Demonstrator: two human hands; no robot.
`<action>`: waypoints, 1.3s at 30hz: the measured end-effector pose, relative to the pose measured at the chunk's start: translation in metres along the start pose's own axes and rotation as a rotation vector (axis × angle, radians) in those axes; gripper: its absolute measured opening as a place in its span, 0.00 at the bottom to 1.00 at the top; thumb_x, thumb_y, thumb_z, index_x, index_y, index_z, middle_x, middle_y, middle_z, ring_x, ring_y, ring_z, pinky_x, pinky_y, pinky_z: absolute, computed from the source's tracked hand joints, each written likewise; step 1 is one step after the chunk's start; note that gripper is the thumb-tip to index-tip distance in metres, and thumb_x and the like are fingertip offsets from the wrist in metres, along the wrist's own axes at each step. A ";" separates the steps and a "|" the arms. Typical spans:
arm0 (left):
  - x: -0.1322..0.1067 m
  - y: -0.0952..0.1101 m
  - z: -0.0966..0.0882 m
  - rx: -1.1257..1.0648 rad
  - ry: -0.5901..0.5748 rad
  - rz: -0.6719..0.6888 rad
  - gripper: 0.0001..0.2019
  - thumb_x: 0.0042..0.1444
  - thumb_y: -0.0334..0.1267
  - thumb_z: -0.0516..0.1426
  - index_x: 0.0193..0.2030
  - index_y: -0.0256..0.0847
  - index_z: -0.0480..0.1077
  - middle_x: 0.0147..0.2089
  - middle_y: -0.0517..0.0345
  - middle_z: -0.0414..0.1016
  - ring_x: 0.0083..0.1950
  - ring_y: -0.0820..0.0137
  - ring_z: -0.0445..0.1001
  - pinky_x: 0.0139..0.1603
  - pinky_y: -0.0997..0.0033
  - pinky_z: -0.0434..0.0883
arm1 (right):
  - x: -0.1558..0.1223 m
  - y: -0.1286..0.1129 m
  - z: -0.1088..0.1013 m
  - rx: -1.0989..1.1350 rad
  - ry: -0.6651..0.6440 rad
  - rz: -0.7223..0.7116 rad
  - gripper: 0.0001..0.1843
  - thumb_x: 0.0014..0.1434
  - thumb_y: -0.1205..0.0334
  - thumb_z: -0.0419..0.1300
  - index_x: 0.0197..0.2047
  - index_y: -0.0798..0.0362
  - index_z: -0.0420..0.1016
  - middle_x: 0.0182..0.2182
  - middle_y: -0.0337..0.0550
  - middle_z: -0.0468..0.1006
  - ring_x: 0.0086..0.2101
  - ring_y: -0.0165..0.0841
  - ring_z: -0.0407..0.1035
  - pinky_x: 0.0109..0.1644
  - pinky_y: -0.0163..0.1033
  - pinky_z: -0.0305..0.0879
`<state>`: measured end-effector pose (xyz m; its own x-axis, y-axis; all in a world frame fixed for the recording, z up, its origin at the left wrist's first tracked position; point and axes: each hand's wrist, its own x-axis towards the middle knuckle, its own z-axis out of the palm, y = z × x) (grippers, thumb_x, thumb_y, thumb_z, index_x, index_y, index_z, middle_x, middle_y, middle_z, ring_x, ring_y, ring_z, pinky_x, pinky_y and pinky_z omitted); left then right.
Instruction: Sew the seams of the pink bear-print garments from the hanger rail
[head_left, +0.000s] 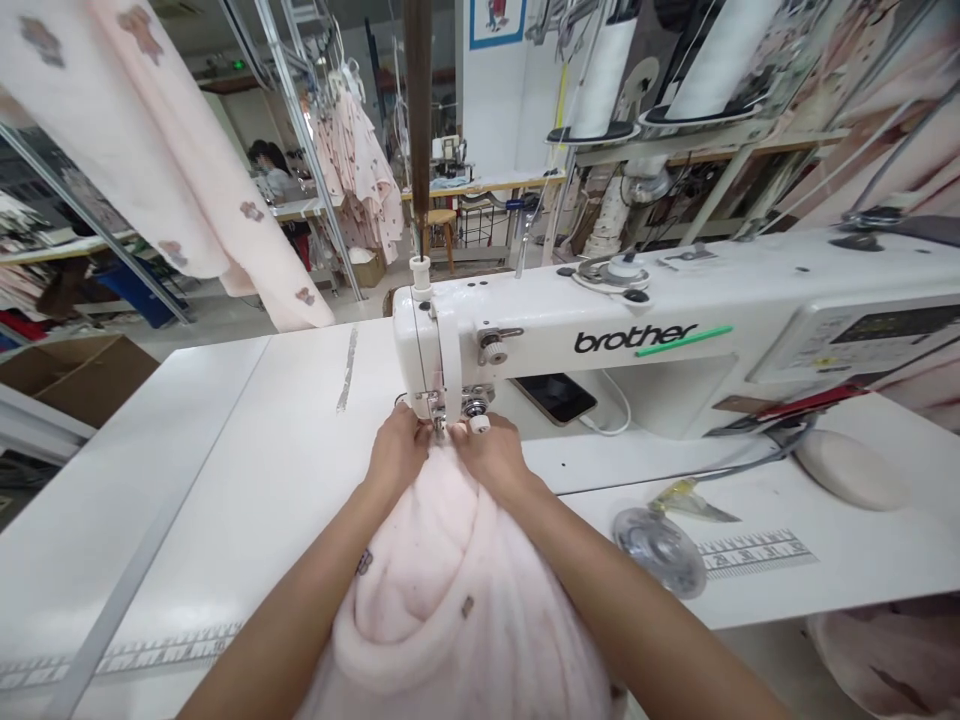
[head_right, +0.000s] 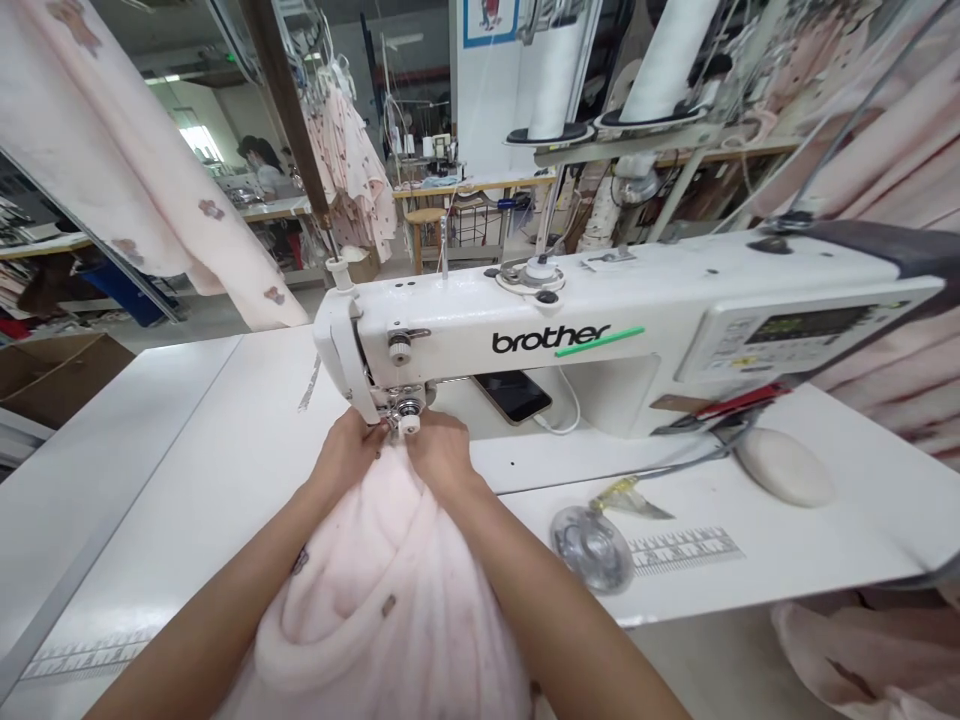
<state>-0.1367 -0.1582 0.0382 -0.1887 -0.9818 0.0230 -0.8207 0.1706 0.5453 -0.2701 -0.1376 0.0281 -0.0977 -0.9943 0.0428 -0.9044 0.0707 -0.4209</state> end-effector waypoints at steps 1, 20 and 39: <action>0.000 -0.001 -0.001 -0.037 -0.012 0.007 0.05 0.55 0.33 0.49 0.34 0.36 0.65 0.37 0.53 0.70 0.34 0.68 0.72 0.36 0.70 0.65 | -0.001 0.000 0.000 0.000 0.005 -0.002 0.11 0.59 0.62 0.51 0.34 0.54 0.73 0.30 0.44 0.76 0.32 0.36 0.68 0.30 0.37 0.51; 0.007 -0.014 0.001 -0.237 -0.042 0.041 0.08 0.50 0.30 0.50 0.37 0.35 0.68 0.35 0.54 0.72 0.25 0.75 0.70 0.29 0.74 0.68 | -0.012 0.020 -0.010 0.203 -0.030 -0.175 0.25 0.67 0.57 0.35 0.33 0.55 0.70 0.32 0.46 0.75 0.35 0.35 0.69 0.36 0.34 0.56; 0.001 -0.013 -0.001 -0.258 -0.090 0.034 0.05 0.51 0.32 0.50 0.33 0.35 0.65 0.38 0.52 0.72 0.24 0.75 0.70 0.29 0.74 0.69 | -0.010 0.023 -0.011 0.306 -0.098 -0.176 0.18 0.63 0.51 0.46 0.34 0.54 0.69 0.31 0.43 0.74 0.32 0.34 0.68 0.33 0.33 0.57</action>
<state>-0.1257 -0.1610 0.0320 -0.2704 -0.9625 -0.0235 -0.6506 0.1647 0.7414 -0.2945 -0.1252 0.0279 0.1019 -0.9931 0.0584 -0.7362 -0.1148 -0.6670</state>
